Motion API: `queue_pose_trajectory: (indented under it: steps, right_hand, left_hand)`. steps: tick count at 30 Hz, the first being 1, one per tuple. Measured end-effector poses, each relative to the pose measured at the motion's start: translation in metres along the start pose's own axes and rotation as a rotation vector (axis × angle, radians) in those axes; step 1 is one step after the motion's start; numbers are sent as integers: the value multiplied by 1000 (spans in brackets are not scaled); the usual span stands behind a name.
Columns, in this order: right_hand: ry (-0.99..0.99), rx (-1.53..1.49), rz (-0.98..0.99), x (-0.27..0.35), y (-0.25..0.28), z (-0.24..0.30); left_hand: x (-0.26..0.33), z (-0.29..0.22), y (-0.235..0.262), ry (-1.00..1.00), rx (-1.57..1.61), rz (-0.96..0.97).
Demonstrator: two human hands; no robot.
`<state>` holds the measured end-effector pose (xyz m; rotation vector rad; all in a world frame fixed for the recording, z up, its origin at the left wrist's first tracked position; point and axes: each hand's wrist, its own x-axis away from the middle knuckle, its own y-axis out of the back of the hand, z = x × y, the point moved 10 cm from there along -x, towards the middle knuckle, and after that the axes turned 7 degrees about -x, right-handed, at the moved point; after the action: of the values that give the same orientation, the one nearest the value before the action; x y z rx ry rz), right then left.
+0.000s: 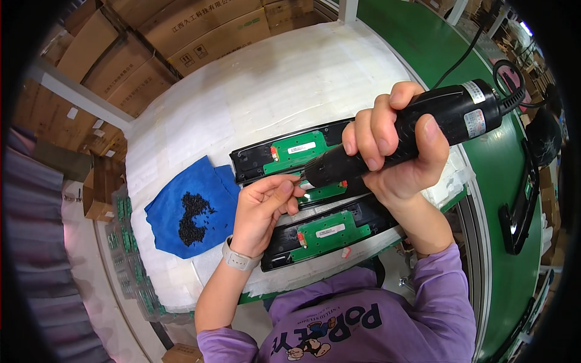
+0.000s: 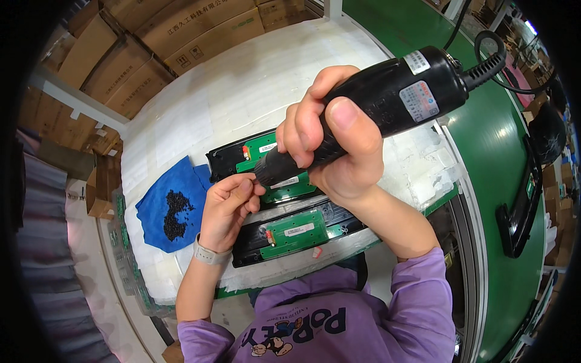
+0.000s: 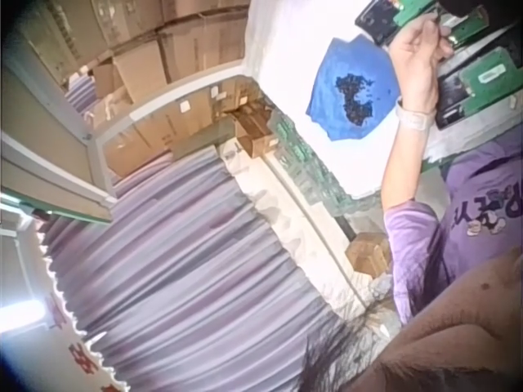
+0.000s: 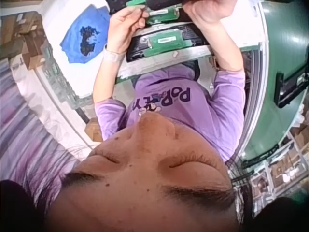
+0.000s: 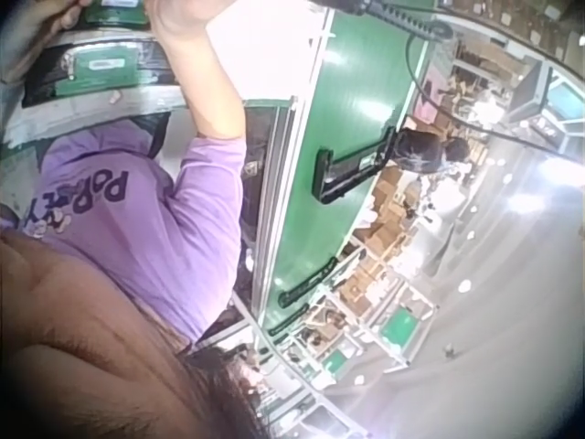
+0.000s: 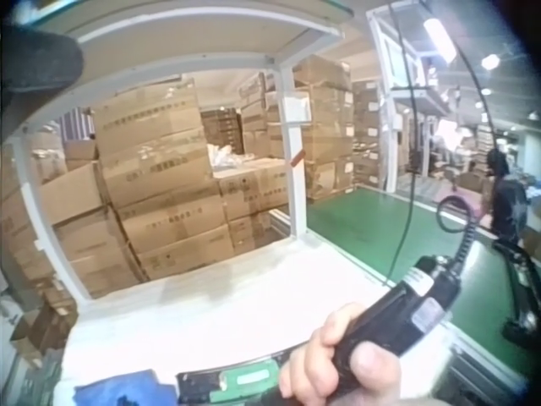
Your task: Assemble electronic components by inserting circuit boards into plastic housings and securing them with screws using an electric screwdriver.
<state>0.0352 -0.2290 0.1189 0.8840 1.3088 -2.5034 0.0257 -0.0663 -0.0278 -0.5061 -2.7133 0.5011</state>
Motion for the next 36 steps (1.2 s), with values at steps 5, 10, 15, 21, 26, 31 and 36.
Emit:
queue_pose_trajectory:
  steps: [5, 10, 15, 21, 26, 31, 36]
  right_hand:
    - [7, 10, -5, 1, 0, 0]
    - [12, 14, 51, 1, -4, 1]
    - [5, 19, 15, 0, -2, 2]
    - [-12, 58, -4, 1, 0, -4]
    - [-16, 29, -68, 0, 5, -1]
    - [-38, 14, -66, 1, 8, -6]
    - [-28, 41, 46, 0, 0, -4]
  left_hand:
    - [-1, 3, 1, 22, 3, -3]
    - [-1, 3, 1, 6, -3, 4]
    - [-1, 5, -1, 14, -2, 14]
    - [-1, 3, 0, -43, -43, -17]
    - [-1, 3, 2, -30, -57, -40]
    - [1, 7, 0, 7, -23, -12]
    - [3, 12, -4, 82, 73, 45]
